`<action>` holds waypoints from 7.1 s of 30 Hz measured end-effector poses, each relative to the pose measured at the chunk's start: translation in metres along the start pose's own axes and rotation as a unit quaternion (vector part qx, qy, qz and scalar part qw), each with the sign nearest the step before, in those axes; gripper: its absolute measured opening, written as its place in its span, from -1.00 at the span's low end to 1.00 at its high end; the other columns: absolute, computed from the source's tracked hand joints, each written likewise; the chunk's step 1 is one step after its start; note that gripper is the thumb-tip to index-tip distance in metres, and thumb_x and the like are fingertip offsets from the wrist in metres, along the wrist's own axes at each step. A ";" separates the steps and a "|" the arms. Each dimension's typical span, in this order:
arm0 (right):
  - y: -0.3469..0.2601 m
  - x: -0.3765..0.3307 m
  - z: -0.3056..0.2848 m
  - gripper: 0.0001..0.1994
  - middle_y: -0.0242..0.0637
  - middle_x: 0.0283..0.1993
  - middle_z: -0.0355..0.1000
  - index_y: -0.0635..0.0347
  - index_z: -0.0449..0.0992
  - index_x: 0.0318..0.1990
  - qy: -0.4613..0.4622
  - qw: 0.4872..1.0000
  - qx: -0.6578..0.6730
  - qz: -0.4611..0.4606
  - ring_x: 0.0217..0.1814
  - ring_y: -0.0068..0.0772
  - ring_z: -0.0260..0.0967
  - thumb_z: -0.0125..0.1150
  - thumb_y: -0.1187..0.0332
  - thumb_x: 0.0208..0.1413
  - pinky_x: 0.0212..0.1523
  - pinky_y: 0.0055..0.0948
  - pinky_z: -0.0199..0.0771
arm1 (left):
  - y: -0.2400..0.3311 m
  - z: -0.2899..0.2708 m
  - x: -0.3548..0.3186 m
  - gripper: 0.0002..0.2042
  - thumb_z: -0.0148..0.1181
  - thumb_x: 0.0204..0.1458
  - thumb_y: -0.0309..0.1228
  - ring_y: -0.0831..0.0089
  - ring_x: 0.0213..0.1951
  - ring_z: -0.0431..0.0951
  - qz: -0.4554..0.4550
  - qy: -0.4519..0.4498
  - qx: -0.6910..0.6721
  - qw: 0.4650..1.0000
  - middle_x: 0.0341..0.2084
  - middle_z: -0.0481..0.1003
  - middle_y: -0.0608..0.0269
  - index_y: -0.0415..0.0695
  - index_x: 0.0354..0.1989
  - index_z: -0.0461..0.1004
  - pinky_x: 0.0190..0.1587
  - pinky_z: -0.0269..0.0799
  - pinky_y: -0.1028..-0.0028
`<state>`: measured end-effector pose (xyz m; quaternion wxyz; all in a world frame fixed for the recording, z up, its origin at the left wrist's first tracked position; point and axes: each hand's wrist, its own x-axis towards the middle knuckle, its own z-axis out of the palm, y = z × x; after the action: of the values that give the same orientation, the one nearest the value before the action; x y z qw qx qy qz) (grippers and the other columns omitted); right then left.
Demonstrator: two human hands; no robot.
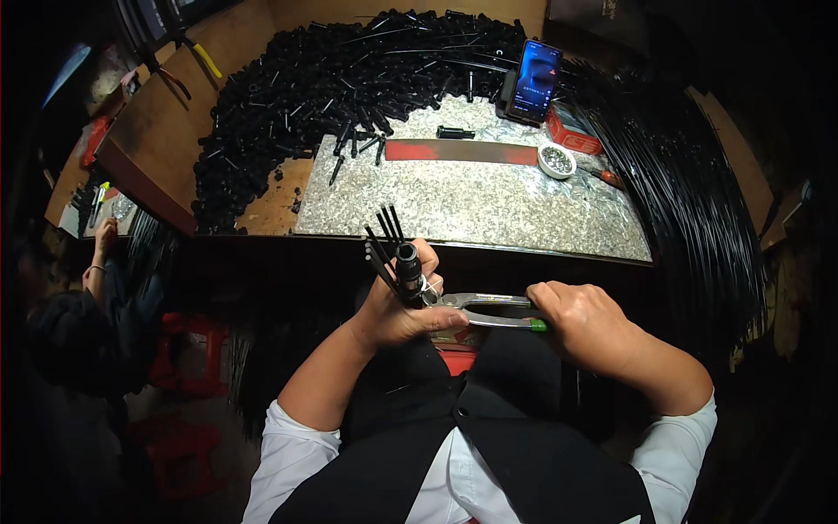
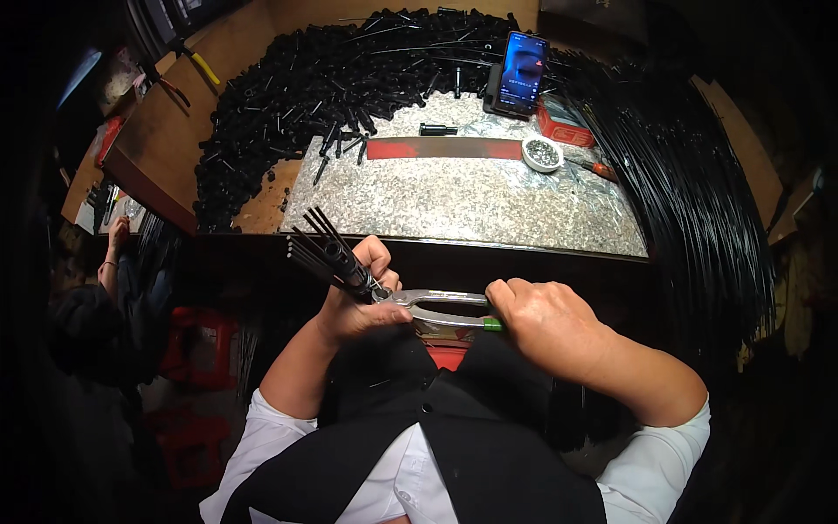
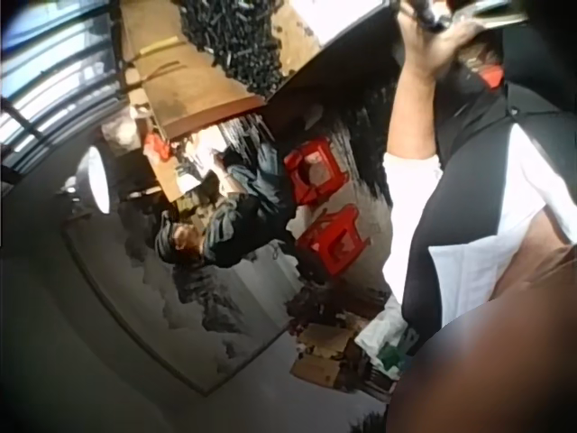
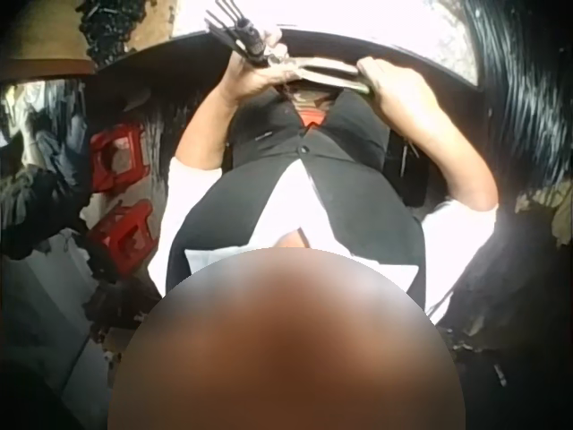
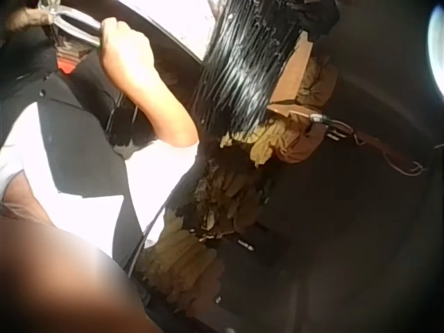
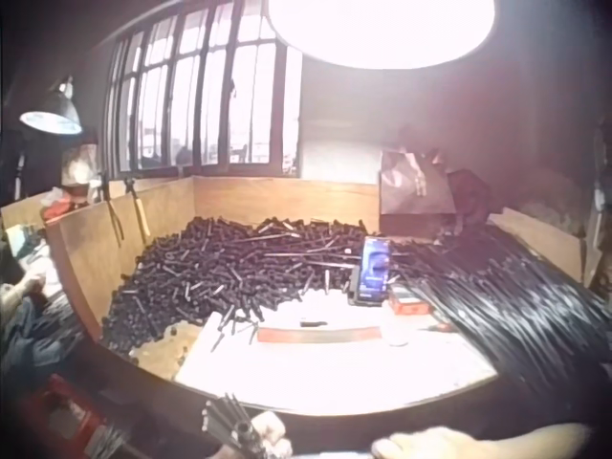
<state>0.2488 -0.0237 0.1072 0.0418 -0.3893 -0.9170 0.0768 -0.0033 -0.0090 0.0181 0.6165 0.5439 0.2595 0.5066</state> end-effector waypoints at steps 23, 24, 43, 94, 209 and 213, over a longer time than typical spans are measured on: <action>0.006 0.003 -0.007 -0.64 -0.09 0.00 0.33 0.18 0.27 -0.21 0.366 0.889 -0.272 -0.029 0.07 -0.13 0.34 0.30 0.21 0.01 0.29 0.03 0.01 | 0.011 -0.006 0.000 -0.45 0.46 -0.32 0.02 0.65 -0.55 0.30 0.032 -0.007 -0.107 0.994 -0.60 0.30 0.44 -0.12 -0.42 0.27 -0.51 0.19 0.62; 0.006 0.003 -0.008 -0.66 -0.10 -0.01 0.33 0.17 0.28 -0.21 0.373 0.881 -0.289 -0.035 0.07 -0.13 0.34 0.29 0.21 0.03 0.29 0.03 0.01 | 0.011 -0.006 0.000 -0.45 0.46 -0.32 0.02 0.65 -0.55 0.30 0.032 -0.007 -0.107 0.994 -0.60 0.30 0.44 -0.12 -0.42 0.27 -0.51 0.19 0.62; 0.011 -0.007 -0.007 -0.72 -0.21 -0.22 0.36 0.10 0.21 -0.32 0.359 0.869 -0.325 -0.097 -0.19 -0.23 0.34 0.25 0.27 0.05 -0.11 -0.25 0.22 | 0.009 -0.001 0.003 -0.49 0.54 -0.34 -0.19 0.65 -0.53 0.39 0.014 0.030 -0.025 0.999 -0.58 0.39 0.39 -0.16 -0.40 0.29 -0.47 0.30 0.63; -0.004 -0.023 0.008 -0.32 -0.10 -0.29 0.34 0.32 0.19 -0.02 0.107 0.967 0.232 0.000 -0.42 -0.32 0.38 0.53 0.35 -0.26 -0.42 -0.41 0.39 | 0.029 0.000 0.005 -0.33 0.46 -0.48 0.05 0.48 -0.33 0.49 0.017 0.019 0.039 0.999 -0.37 0.53 0.21 -0.26 -0.25 0.53 -0.29 0.37 0.51; 0.210 0.134 0.021 -0.77 0.08 -0.25 0.49 0.32 0.53 -0.31 0.128 0.940 -0.081 0.307 -0.13 0.04 0.47 0.10 0.34 -0.05 -0.10 -0.12 0.46 | -0.007 0.015 -0.007 -0.26 0.50 -0.28 -0.29 0.66 -0.66 0.28 0.060 0.038 -0.022 0.997 -0.74 0.25 0.46 -0.32 0.00 0.14 -0.52 0.21 0.65; 0.172 0.118 0.011 -0.85 0.06 -0.34 0.47 0.32 0.44 -0.35 0.211 0.939 0.020 0.270 -0.21 0.08 0.45 0.09 0.40 0.00 -0.16 -0.08 0.42 | -0.004 0.022 -0.005 -0.30 0.50 -0.26 -0.30 0.70 -0.67 0.28 0.067 0.058 -0.023 0.996 -0.75 0.26 0.49 -0.37 -0.03 0.18 -0.51 0.20 0.71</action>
<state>0.2868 0.1776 0.0683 0.2197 -0.6284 -0.7460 0.0196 0.0150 -0.0219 0.0192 0.5776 0.5151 0.2460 0.5835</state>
